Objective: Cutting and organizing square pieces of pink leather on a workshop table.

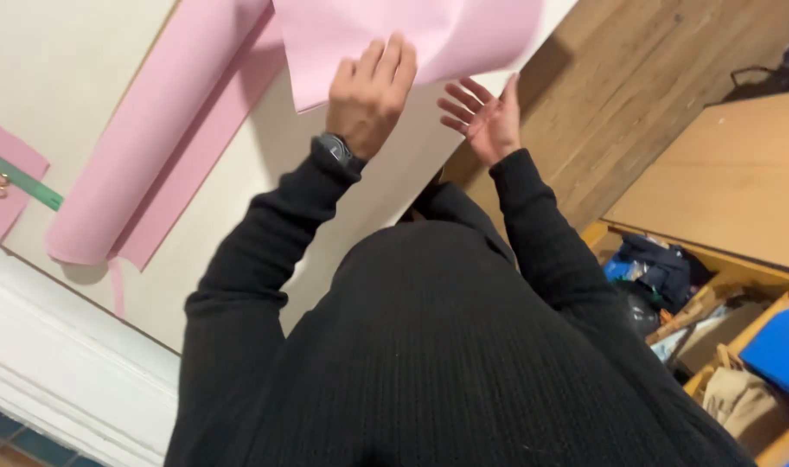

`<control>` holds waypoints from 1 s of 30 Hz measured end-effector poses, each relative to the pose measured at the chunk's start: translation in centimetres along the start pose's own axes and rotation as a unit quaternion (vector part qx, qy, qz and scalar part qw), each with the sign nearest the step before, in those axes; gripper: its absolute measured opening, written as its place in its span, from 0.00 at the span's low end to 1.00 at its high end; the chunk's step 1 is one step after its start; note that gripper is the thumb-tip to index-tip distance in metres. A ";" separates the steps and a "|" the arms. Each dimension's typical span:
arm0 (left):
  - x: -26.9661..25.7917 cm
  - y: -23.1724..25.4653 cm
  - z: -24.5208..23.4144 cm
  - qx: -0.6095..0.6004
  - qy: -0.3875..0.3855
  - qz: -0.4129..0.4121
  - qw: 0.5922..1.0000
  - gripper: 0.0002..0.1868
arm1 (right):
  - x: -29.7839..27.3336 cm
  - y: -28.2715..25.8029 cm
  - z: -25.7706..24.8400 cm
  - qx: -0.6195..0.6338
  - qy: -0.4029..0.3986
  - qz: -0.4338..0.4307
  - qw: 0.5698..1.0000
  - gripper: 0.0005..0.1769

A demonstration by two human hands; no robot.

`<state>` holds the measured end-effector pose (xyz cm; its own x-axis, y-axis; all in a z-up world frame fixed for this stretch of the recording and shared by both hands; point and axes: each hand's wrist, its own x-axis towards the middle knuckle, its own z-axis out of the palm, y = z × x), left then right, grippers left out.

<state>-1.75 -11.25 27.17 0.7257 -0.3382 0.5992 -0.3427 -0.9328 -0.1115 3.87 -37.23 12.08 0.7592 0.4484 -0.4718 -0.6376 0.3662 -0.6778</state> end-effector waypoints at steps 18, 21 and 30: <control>-16.9 3.9 9.6 -0.173 -0.110 -0.115 0.972 0.16 | -0.1 8.7 -14.3 -0.130 0.152 -0.014 0.980 0.39; -16.5 3.3 6.9 -0.199 -0.096 -0.137 0.966 0.16 | 0.4 8.7 -13.8 -0.104 0.120 -0.042 0.986 0.37; -23.5 1.4 8.9 -0.177 -0.123 -0.110 0.970 0.16 | -4.3 7.6 -5.8 -0.112 0.006 0.074 0.991 0.32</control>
<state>-14.01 -5.70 5.90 0.9104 -0.1952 0.3647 -0.3143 -0.8997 0.3030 -3.47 -41.11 5.71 0.6613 0.4739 -0.5814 -0.6983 0.1060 -0.7079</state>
